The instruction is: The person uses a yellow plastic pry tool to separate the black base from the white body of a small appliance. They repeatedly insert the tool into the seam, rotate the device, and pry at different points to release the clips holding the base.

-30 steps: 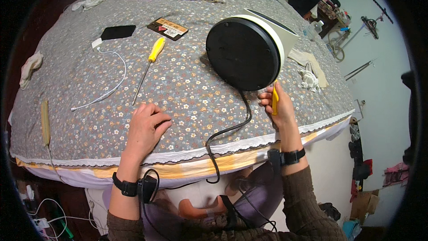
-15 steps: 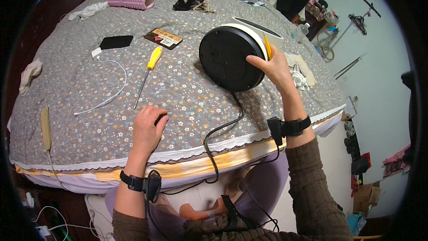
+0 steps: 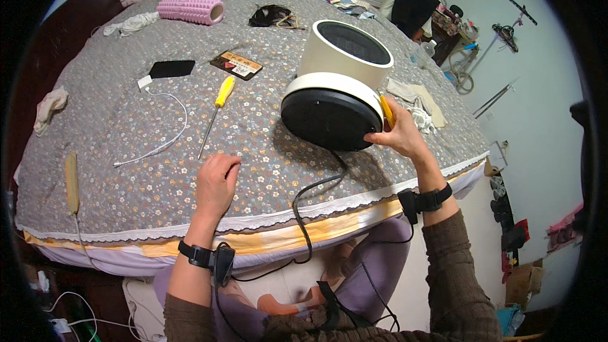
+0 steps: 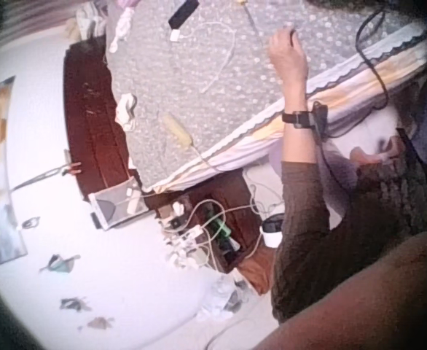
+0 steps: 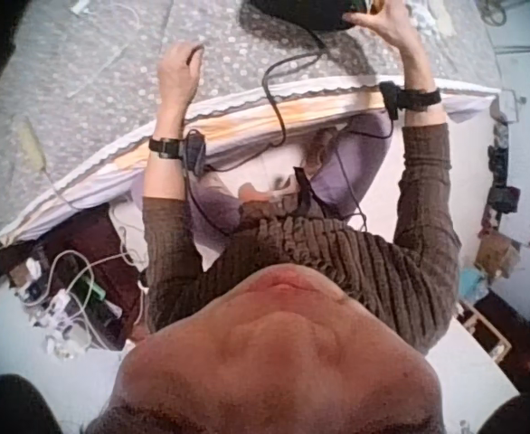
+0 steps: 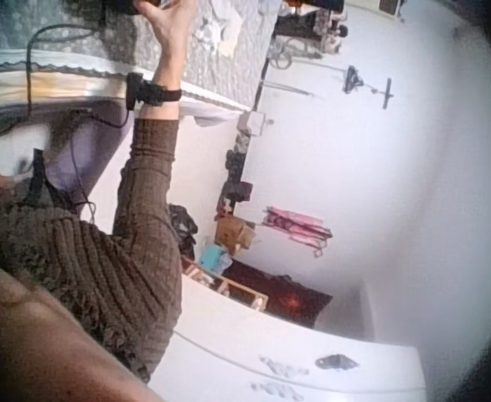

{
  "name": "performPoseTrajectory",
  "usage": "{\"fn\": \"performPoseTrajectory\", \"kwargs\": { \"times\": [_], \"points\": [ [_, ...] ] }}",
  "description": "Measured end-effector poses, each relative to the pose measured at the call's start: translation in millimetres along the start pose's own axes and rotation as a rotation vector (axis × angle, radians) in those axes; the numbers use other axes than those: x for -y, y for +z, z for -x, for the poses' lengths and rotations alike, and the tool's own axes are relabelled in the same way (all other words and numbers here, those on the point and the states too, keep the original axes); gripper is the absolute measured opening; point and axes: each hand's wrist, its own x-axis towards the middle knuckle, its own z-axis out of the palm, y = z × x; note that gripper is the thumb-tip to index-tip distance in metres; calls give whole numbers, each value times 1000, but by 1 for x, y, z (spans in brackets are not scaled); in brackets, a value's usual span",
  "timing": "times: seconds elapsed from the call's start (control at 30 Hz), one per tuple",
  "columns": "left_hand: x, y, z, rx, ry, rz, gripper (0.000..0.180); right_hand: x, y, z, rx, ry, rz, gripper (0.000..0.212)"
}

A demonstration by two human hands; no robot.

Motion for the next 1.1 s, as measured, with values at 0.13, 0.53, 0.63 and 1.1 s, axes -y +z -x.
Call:
{"fn": "performPoseTrajectory", "kwargs": {
  "times": [0.13,0.53,0.63,1.1],
  "points": [
    [0,0,0,-8,-55,27,7,18,-17,-13,138,-28,29,77],
    [2,6,-12,-62,-65,-16,9,-3,36,5,-602,-149,60,65],
    [1,7,-10,-33,-47,-80,9,-12,64,24,-776,-154,69,57],
    [-35,19,-40,-118,-218,-10,40,-3,74,20,-834,-251,-200,28]
  ]
}}
